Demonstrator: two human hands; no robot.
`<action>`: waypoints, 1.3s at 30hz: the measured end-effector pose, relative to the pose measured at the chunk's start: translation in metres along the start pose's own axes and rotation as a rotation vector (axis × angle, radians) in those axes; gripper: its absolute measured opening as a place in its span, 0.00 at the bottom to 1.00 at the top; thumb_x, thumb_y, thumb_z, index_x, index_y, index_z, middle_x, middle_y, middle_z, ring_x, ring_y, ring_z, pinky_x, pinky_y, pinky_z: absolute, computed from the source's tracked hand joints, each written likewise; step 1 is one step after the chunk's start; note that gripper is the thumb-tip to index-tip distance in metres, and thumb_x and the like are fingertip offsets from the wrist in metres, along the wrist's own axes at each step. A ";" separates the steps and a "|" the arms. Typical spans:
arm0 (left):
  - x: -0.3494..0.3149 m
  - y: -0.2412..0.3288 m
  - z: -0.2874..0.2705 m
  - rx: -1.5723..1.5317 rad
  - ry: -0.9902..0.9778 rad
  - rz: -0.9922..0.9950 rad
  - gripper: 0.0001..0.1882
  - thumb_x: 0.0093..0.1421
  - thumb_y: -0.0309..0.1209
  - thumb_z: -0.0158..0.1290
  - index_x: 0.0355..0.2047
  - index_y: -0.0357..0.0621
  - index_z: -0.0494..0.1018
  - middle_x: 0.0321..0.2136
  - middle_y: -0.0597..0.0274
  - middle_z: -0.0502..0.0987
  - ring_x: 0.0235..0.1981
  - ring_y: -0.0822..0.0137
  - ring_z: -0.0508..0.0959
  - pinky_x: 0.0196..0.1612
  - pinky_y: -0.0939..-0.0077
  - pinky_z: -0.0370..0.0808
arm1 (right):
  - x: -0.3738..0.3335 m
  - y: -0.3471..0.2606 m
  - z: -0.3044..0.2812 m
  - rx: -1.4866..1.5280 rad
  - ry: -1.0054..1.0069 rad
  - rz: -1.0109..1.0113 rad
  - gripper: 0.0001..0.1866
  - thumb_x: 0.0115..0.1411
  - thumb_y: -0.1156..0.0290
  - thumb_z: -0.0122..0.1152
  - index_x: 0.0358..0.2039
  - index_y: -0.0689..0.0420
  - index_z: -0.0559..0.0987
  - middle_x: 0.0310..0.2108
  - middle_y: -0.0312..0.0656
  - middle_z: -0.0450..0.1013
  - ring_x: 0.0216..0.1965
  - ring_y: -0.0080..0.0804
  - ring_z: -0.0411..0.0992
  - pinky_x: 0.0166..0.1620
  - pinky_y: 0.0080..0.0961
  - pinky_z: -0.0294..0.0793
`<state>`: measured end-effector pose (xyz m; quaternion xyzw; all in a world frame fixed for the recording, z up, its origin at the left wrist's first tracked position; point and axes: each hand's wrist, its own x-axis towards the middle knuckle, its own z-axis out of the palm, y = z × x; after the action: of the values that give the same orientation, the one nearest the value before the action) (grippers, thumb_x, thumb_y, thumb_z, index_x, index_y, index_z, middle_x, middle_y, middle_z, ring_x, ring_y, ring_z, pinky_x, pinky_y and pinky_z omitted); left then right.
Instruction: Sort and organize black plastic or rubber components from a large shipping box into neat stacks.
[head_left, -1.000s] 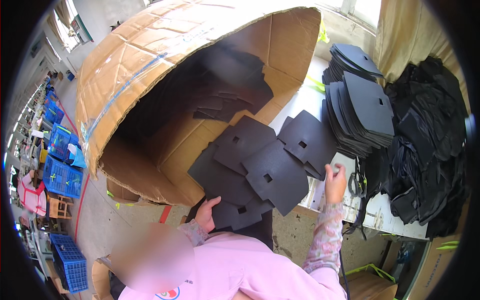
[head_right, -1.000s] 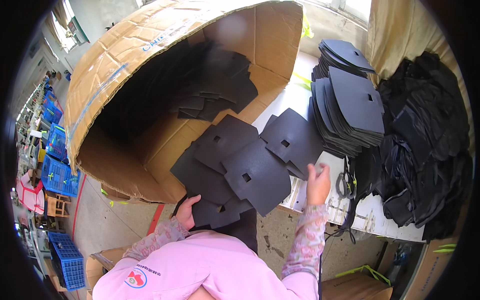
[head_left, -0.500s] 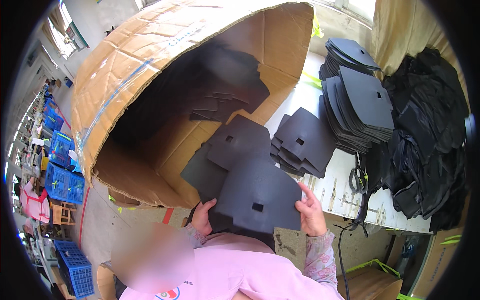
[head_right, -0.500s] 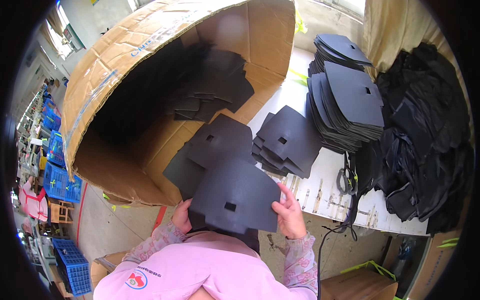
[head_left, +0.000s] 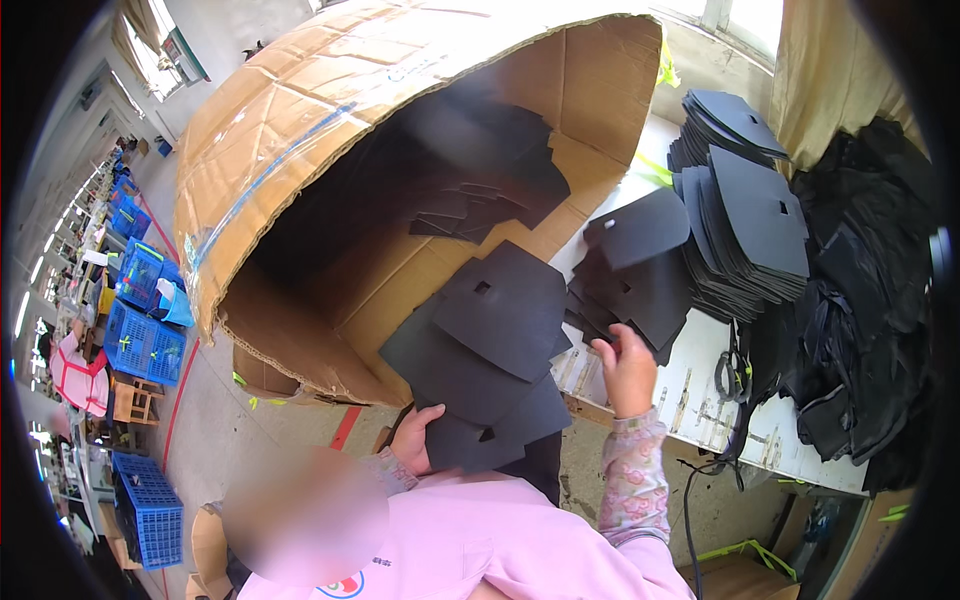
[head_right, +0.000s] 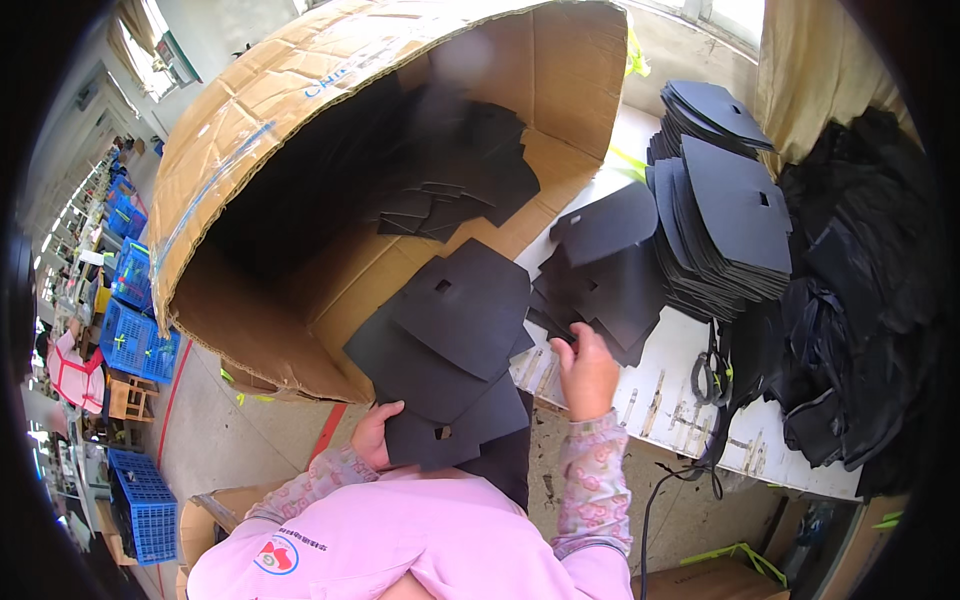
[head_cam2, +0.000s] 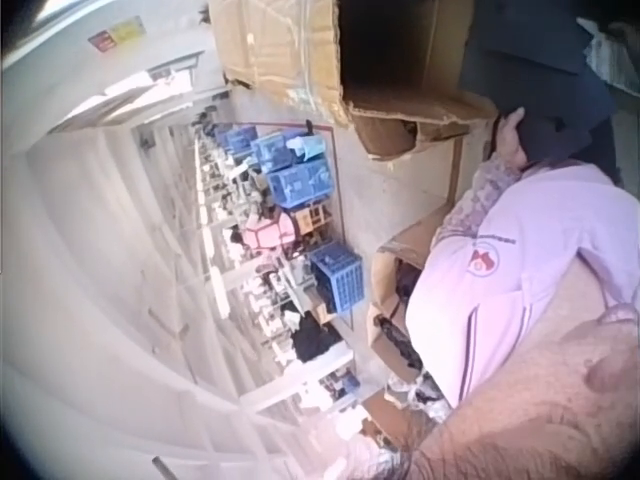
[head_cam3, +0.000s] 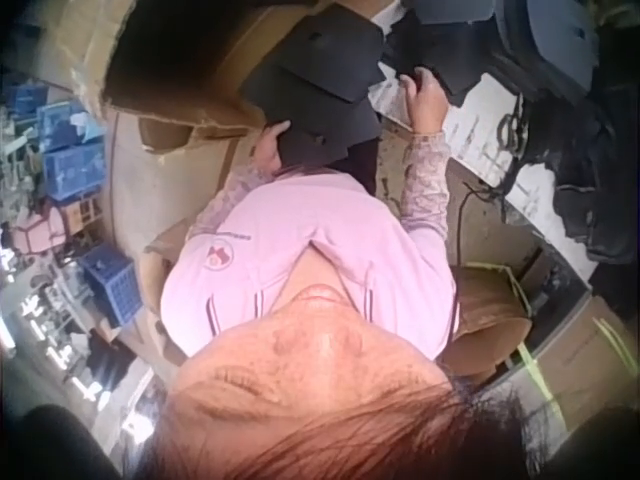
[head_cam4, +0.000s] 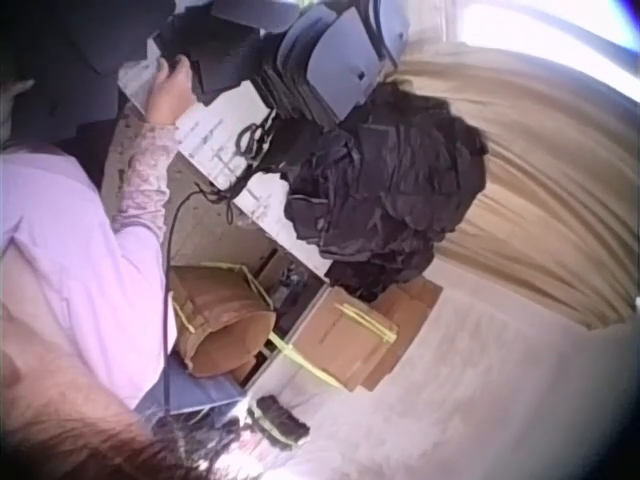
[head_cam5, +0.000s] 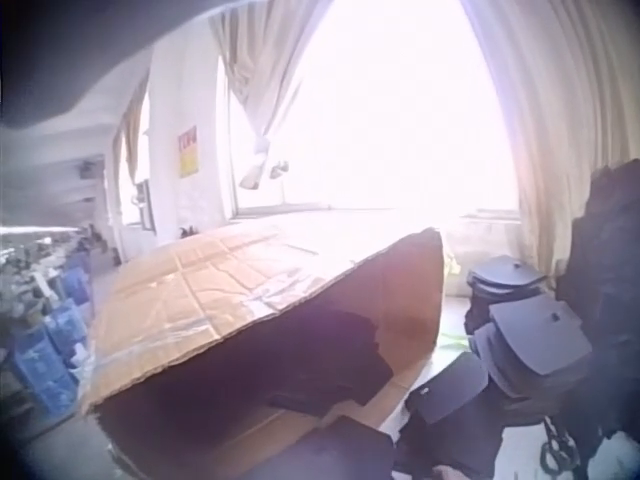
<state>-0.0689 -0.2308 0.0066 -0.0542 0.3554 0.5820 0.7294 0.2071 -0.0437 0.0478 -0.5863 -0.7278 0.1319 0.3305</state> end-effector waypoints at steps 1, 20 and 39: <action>0.000 0.000 0.002 -0.011 -0.003 -0.009 0.23 0.61 0.25 0.47 0.57 0.39 0.60 0.52 0.48 0.70 0.52 0.50 0.73 0.55 0.52 0.72 | 0.000 -0.007 0.009 0.106 -0.052 0.061 0.14 0.55 0.65 0.66 0.39 0.59 0.78 0.24 0.46 0.75 0.23 0.38 0.74 0.28 0.30 0.72; -0.007 0.001 0.003 0.036 -0.023 0.068 0.24 0.59 0.24 0.47 0.57 0.38 0.60 0.51 0.48 0.70 0.52 0.50 0.73 0.56 0.51 0.71 | 0.045 -0.033 0.060 -0.028 -0.402 0.076 0.43 0.50 0.42 0.65 0.57 0.59 0.63 0.31 0.56 0.77 0.36 0.53 0.76 0.36 0.44 0.74; -0.001 0.003 0.004 0.075 -0.061 0.071 0.25 0.59 0.23 0.49 0.58 0.40 0.61 0.53 0.49 0.70 0.53 0.52 0.72 0.57 0.53 0.71 | 0.046 -0.046 0.014 0.982 -0.155 -0.365 0.13 0.43 0.78 0.69 0.30 0.57 0.76 0.41 0.41 0.72 0.46 0.30 0.68 0.50 0.26 0.67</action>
<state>-0.0693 -0.2285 0.0112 0.0037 0.3562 0.5950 0.7205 0.1580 -0.0106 0.0789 -0.2149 -0.6927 0.4407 0.5290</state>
